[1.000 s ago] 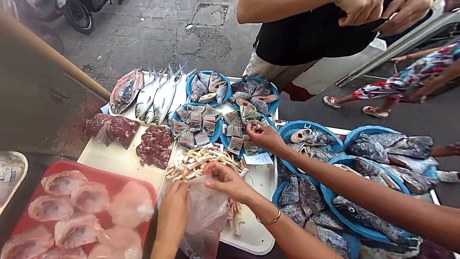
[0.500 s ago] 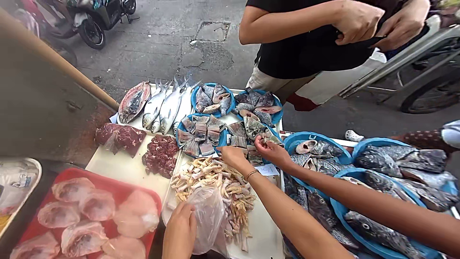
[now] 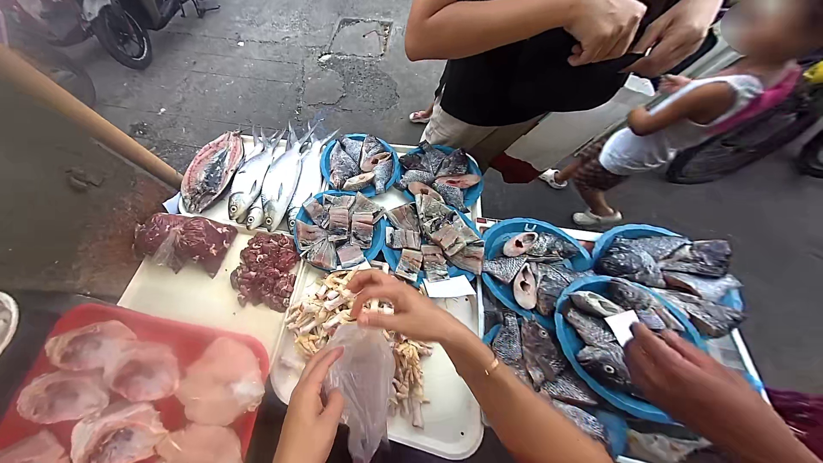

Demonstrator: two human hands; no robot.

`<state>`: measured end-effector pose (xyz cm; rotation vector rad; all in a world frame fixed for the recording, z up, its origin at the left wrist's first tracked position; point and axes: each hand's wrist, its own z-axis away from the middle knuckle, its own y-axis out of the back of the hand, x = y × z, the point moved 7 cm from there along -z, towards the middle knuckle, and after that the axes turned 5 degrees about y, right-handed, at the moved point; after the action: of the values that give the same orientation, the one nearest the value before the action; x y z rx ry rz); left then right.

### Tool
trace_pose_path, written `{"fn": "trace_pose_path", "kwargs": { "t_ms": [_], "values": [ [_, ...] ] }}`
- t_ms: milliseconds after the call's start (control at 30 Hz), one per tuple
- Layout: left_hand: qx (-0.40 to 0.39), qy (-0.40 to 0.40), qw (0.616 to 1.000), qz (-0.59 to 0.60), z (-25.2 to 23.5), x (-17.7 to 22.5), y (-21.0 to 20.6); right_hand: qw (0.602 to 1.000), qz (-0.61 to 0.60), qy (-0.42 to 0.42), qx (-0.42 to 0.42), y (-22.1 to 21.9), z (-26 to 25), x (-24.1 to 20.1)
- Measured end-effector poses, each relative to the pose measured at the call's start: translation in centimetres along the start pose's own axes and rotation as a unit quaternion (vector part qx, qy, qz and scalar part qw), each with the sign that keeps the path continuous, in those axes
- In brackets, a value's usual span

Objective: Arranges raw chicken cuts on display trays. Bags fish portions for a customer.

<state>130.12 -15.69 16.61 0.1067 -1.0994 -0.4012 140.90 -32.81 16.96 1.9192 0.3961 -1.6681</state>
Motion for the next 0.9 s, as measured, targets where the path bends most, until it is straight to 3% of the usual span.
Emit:
{"fn": "trace_pose_path", "kwargs": {
  "t_ms": [67, 200, 267, 333, 467, 567, 700, 800, 900],
  "values": [
    [0.006, -0.008, 0.998, 0.066, 0.0, 1.2, -0.1, 0.998, 0.013, 0.056, -0.026, -1.6, 2.0, -2.5],
    [0.011, -0.05, 0.984, 0.169, 0.8, 4.6, -0.1, 0.989, 0.131, -0.049, -0.048, -2.3, 4.1, -0.9],
    [-0.001, -0.065, 0.976, 0.209, 1.0, 5.4, -0.1, 0.987, 0.139, -0.077, -0.008, -1.0, 4.9, 0.1],
    [-0.016, -0.06, 0.967, 0.246, 0.9, 5.6, -0.4, 0.992, 0.107, -0.054, 0.034, 1.1, 5.9, 0.2],
    [-0.02, 0.004, 0.962, 0.273, -1.4, 4.6, -1.3, 0.995, 0.006, -0.044, 0.084, 7.3, 7.2, 1.6],
    [-0.038, 0.09, 0.957, 0.275, -5.1, 3.4, -3.6, 0.99, -0.003, -0.134, 0.054, 10.2, 4.6, 4.8],
    [-0.058, 0.173, 0.923, 0.339, -10.4, 2.4, -8.5, 0.952, 0.055, -0.301, 0.025, 9.9, -1.8, 12.1],
    [-0.027, 0.2, 0.896, 0.396, -12.3, 2.1, -10.4, 0.912, 0.15, -0.382, 0.012, 8.3, -4.1, 16.4],
    [-0.016, 0.197, 0.894, 0.403, -12.4, 2.2, -10.3, 0.893, 0.154, -0.416, 0.069, 6.5, -4.4, 16.8]
  ]
}}
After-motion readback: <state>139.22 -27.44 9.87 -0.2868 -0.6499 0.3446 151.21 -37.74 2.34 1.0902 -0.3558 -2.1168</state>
